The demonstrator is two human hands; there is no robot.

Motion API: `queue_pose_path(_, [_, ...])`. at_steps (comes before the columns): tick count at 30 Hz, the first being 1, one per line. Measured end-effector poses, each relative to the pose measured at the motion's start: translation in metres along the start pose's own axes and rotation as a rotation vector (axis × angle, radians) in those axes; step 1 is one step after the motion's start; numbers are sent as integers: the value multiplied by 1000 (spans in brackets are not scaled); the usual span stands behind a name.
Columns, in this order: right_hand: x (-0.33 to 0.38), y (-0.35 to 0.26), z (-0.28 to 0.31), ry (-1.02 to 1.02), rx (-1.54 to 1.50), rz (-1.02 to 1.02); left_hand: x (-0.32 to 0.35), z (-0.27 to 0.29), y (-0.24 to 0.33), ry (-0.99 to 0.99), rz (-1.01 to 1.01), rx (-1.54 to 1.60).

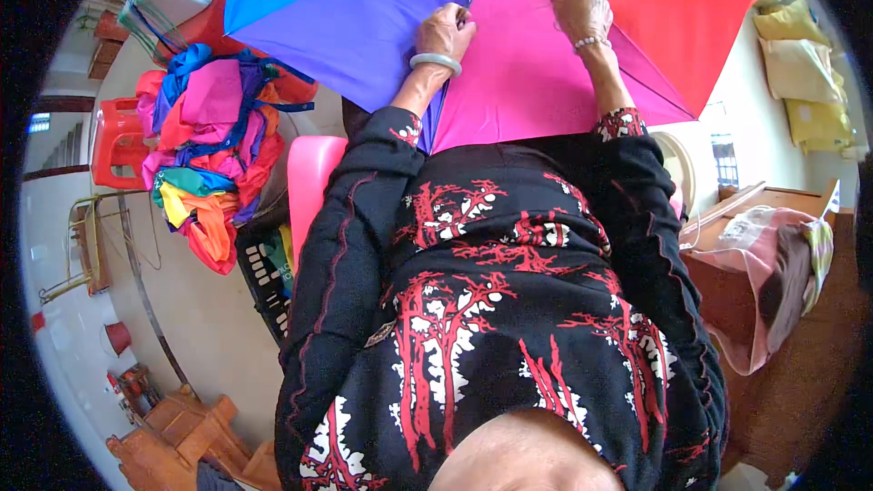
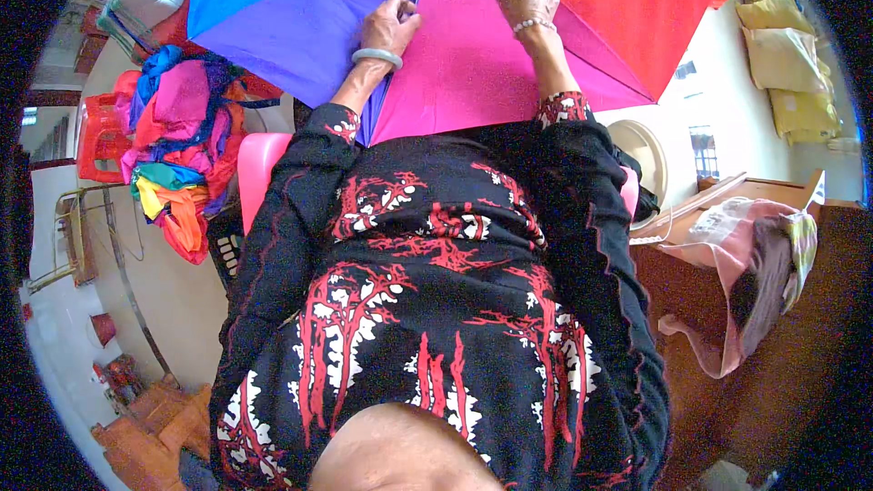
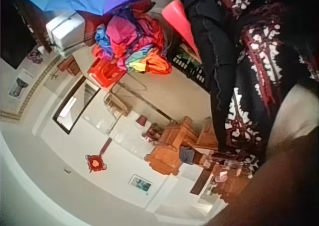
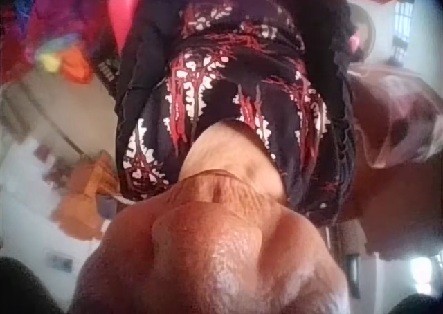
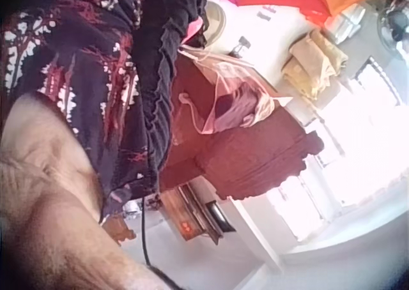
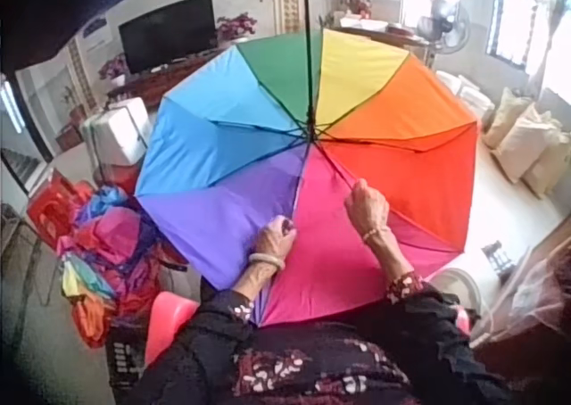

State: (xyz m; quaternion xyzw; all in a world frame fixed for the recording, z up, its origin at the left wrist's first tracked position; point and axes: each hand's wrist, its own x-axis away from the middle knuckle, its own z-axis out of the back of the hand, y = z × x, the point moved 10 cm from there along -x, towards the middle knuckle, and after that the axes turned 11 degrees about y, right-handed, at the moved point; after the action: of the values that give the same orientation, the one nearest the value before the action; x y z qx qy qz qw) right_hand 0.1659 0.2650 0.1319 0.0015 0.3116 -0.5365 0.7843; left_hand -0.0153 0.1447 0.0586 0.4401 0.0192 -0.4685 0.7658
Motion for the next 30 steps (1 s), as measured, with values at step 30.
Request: queue_pose_path(30, [71,-90,-35,-279,-453,372,9,21,-34,162,605,720])
